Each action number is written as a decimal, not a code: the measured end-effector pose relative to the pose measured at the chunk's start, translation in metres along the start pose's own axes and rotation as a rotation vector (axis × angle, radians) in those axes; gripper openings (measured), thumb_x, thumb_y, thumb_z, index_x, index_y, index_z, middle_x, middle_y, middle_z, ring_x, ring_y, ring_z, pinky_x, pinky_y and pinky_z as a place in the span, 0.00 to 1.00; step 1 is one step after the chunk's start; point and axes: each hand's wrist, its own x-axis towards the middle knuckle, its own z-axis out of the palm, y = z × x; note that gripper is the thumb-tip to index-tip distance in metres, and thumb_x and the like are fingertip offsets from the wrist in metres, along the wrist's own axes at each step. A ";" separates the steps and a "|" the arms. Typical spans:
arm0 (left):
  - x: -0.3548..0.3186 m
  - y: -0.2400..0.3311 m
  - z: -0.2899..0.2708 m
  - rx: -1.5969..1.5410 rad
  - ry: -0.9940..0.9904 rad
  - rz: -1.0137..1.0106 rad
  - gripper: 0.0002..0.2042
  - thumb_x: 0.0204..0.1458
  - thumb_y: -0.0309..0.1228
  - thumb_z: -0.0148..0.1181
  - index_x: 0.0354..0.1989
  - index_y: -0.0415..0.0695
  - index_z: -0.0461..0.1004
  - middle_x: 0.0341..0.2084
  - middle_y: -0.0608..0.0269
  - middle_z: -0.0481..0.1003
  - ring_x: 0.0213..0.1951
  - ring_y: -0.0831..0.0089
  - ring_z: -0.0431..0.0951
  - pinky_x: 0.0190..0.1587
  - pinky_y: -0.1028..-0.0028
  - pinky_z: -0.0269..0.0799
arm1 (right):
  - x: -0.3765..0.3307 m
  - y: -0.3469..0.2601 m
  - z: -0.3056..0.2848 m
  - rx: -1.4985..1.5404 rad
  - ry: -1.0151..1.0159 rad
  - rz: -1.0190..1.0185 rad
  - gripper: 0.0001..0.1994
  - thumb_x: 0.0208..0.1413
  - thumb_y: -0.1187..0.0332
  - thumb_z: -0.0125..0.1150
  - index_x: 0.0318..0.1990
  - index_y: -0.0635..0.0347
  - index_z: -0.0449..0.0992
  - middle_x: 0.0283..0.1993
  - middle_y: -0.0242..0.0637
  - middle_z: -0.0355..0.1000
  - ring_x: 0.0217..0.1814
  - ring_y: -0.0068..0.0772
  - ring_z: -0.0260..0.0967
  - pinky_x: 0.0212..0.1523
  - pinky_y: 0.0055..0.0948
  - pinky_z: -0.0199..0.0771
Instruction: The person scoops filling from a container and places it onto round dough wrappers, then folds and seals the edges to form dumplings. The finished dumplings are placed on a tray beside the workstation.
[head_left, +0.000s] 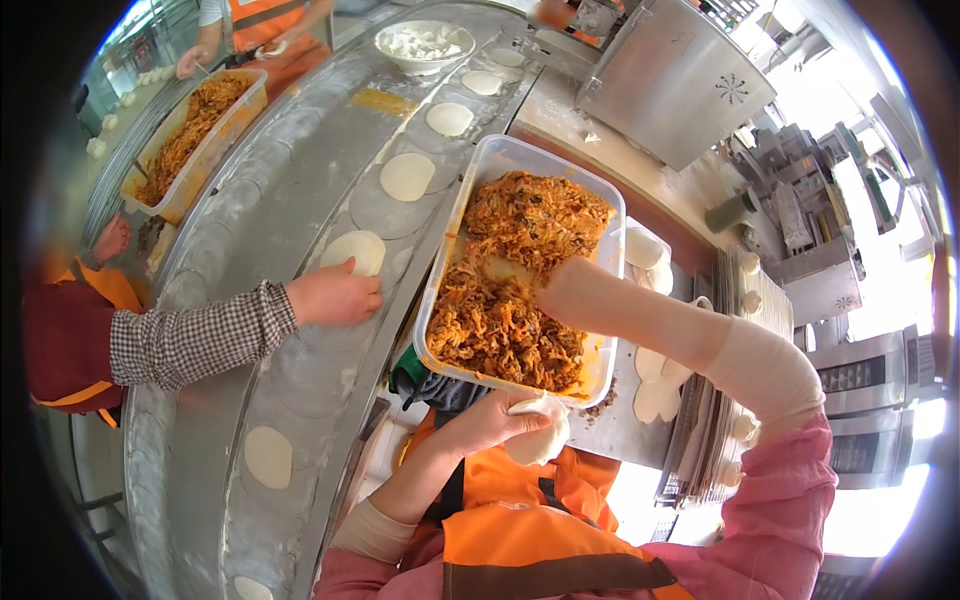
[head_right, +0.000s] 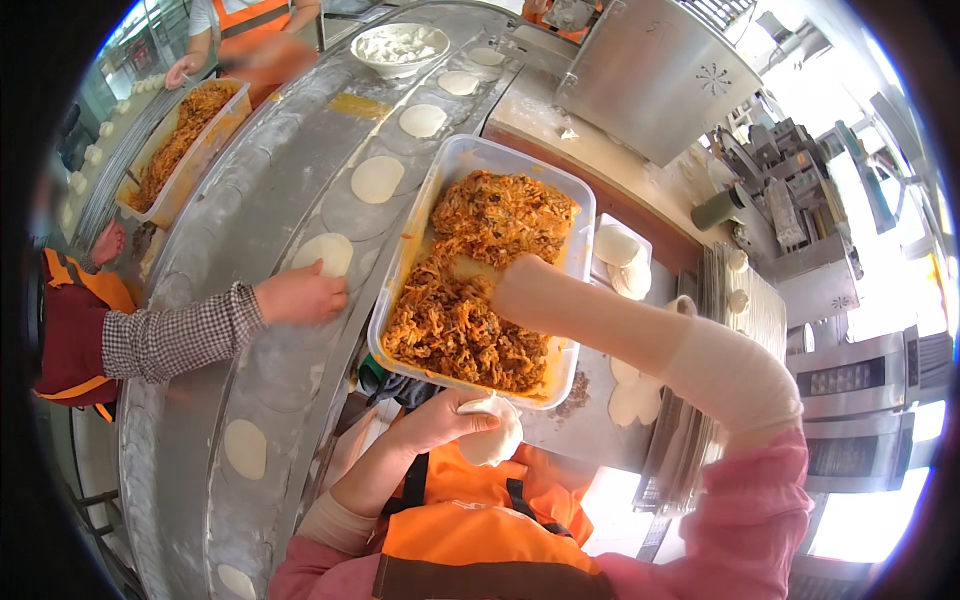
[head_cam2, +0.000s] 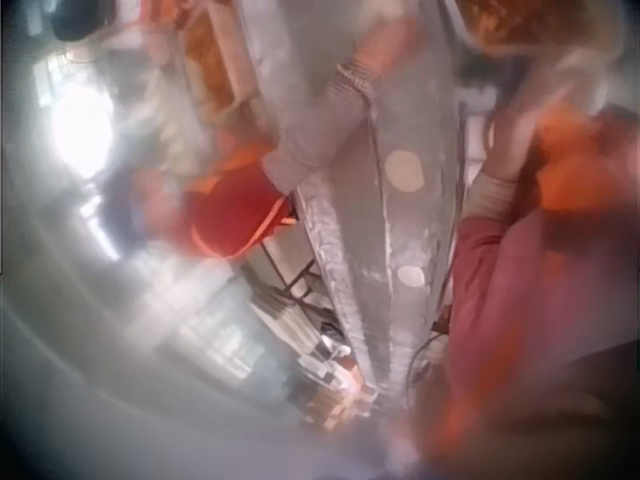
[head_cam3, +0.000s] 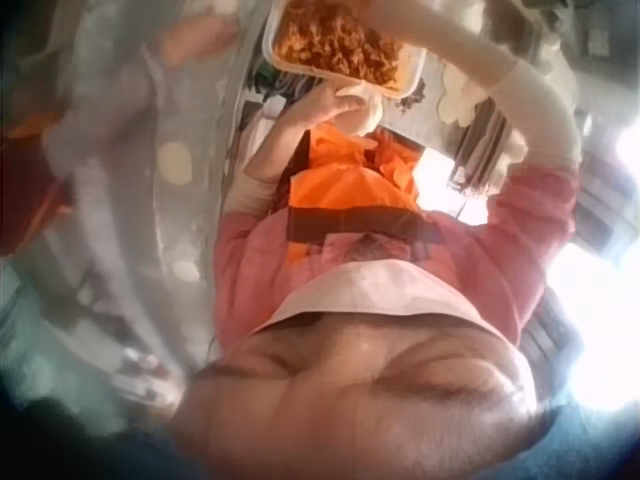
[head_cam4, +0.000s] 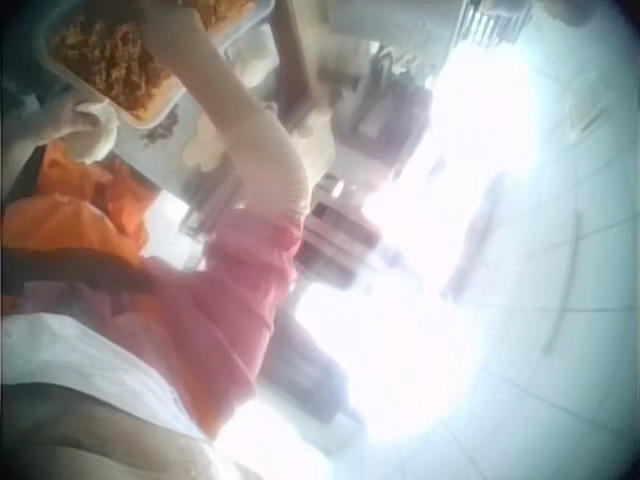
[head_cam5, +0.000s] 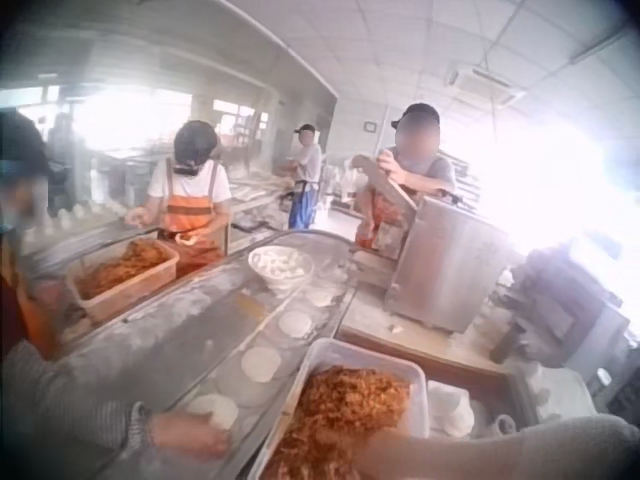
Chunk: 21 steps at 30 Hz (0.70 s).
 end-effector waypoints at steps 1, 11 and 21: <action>-0.001 0.002 0.000 0.010 0.007 -0.008 0.17 0.56 0.39 0.63 0.45 0.38 0.76 0.36 0.64 0.77 0.38 0.79 0.75 0.41 0.76 0.70 | -0.016 -0.007 0.003 0.045 -0.015 0.011 0.06 0.45 0.69 0.62 0.28 0.59 0.73 0.19 0.31 0.72 0.26 0.35 0.75 0.26 0.32 0.72; 0.000 0.008 0.004 -0.064 -0.040 -0.049 0.16 0.55 0.37 0.64 0.45 0.38 0.76 0.38 0.64 0.77 0.41 0.78 0.75 0.44 0.75 0.71 | -0.088 0.006 -0.038 0.177 -0.145 0.323 0.06 0.46 0.71 0.59 0.33 0.55 0.79 0.23 0.32 0.76 0.30 0.36 0.77 0.28 0.33 0.74; 0.004 -0.010 0.002 -0.100 -0.026 -0.045 0.17 0.56 0.37 0.63 0.49 0.38 0.75 0.43 0.62 0.78 0.44 0.76 0.76 0.47 0.75 0.71 | -0.024 -0.001 0.040 -0.027 -0.318 0.388 0.03 0.42 0.68 0.67 0.26 0.52 0.80 0.25 0.27 0.76 0.29 0.30 0.76 0.24 0.28 0.70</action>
